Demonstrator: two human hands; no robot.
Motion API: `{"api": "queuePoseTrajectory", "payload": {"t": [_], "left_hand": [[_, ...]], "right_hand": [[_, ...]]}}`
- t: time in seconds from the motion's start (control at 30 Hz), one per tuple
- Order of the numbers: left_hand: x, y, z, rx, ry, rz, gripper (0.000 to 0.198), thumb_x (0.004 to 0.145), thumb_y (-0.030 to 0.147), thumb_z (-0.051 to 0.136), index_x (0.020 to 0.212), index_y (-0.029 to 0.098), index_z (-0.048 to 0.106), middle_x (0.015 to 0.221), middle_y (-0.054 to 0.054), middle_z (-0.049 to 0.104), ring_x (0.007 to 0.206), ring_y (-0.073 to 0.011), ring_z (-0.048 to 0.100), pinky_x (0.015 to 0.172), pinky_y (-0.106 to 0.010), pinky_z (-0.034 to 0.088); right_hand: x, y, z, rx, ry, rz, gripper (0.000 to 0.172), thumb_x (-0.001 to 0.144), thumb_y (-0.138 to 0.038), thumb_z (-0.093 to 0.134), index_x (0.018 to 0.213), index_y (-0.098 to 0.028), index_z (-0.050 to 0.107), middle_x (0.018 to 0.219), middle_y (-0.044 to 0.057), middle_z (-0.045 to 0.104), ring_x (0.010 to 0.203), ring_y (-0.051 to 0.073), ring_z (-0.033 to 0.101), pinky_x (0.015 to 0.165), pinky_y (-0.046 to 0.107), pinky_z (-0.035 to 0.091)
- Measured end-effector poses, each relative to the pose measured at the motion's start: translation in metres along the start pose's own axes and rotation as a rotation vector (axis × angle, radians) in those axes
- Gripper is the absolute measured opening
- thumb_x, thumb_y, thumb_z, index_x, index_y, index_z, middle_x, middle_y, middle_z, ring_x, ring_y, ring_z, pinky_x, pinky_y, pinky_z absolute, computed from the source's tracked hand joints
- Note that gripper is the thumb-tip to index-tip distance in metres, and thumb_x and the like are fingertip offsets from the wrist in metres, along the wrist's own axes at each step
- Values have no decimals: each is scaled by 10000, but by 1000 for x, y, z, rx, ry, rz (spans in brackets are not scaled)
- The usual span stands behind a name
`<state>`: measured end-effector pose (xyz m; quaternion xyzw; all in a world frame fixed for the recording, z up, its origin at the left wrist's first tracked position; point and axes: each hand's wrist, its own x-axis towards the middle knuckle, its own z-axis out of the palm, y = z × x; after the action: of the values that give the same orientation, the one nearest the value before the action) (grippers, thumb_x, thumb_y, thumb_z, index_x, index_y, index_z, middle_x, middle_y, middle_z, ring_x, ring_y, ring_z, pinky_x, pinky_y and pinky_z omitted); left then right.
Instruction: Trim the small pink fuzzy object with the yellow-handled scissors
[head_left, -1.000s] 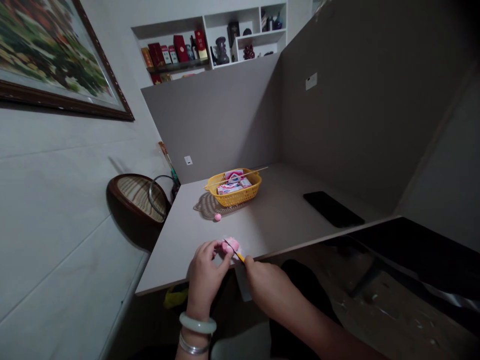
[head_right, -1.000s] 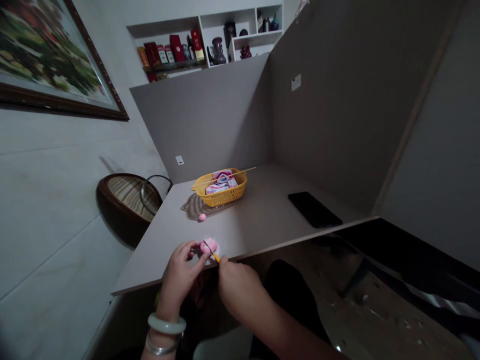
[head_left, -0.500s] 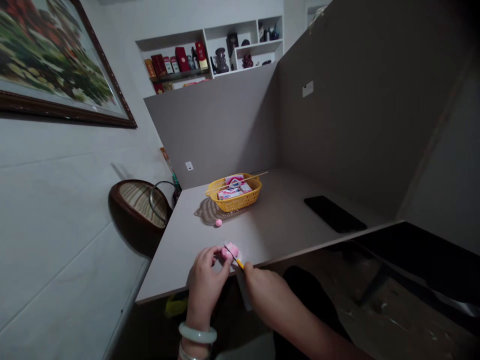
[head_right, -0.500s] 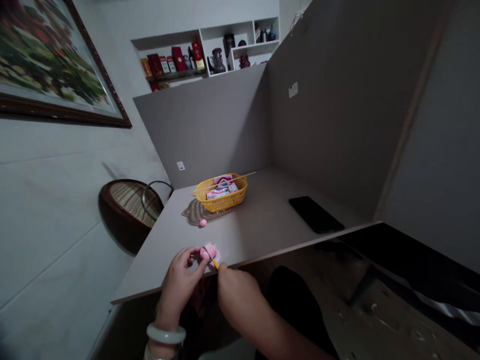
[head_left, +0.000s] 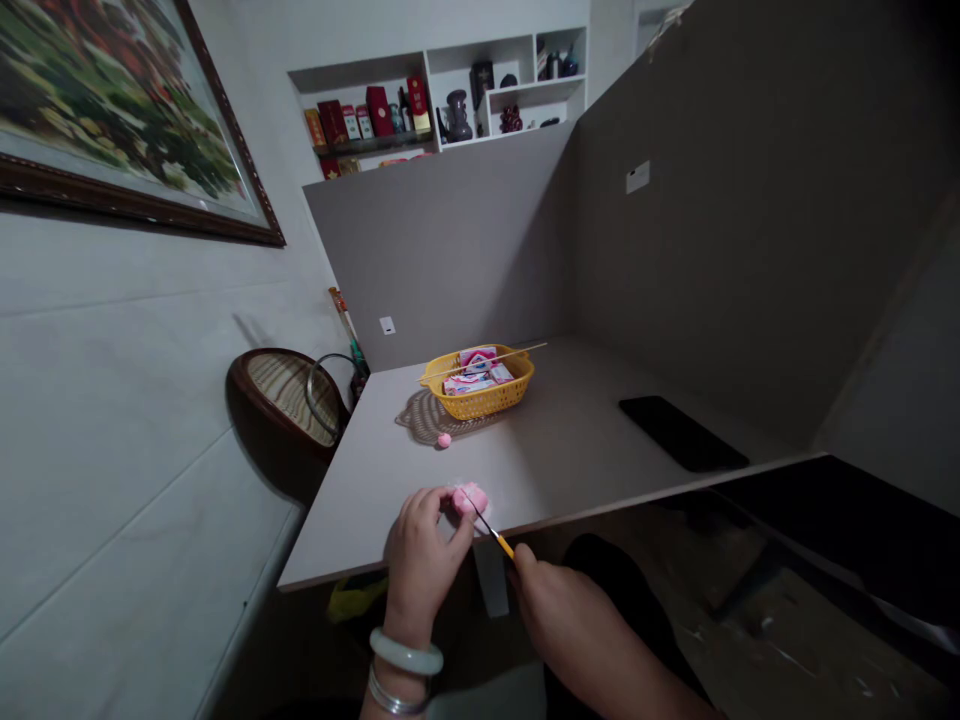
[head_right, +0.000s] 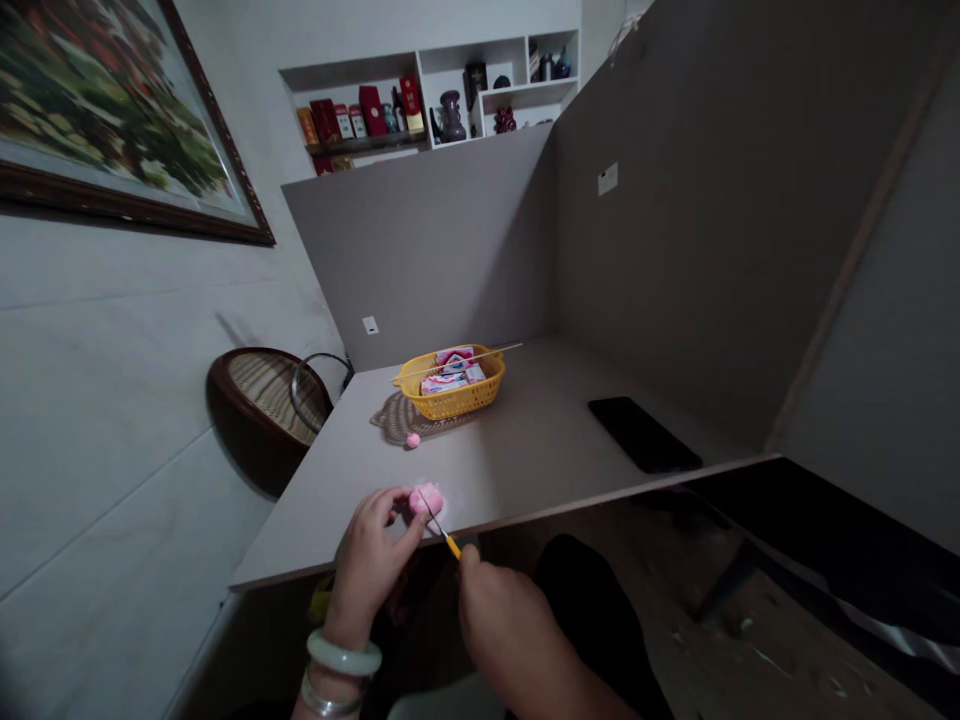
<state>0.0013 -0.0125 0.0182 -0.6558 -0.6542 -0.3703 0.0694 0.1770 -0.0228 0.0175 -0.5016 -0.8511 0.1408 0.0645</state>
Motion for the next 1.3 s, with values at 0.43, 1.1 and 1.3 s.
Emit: {"api": "queuePoseTrajectory", "payload": {"t": [0.43,1.1,1.3], "left_hand": [[-1,-2,2,-3,14,11,163,885,357,579,950,225,650,922,-42,671,856,-205,624,757,-331,509],[0,-2,-3,-29,-28,-11,195,890,385,579,939,217,667,925,-46,677,846,-197,623,764,-334,517],[0,-1,-3,-23,-31,7,202,893,393,575,945,219,663,923,-41,680,847,-194,628,754,-325,515]], "right_hand": [[4,0,-2,20,0,8,260,938,-75,362,992,-175,597,855,87,738,769,240,722,546,273,364],[10,-2,-8,4,44,-45,279,873,-22,399,1005,-163,600,876,91,738,775,246,722,533,279,344],[0,3,1,8,20,-13,274,925,-51,353,983,-179,589,839,85,736,742,245,721,522,279,337]]}}
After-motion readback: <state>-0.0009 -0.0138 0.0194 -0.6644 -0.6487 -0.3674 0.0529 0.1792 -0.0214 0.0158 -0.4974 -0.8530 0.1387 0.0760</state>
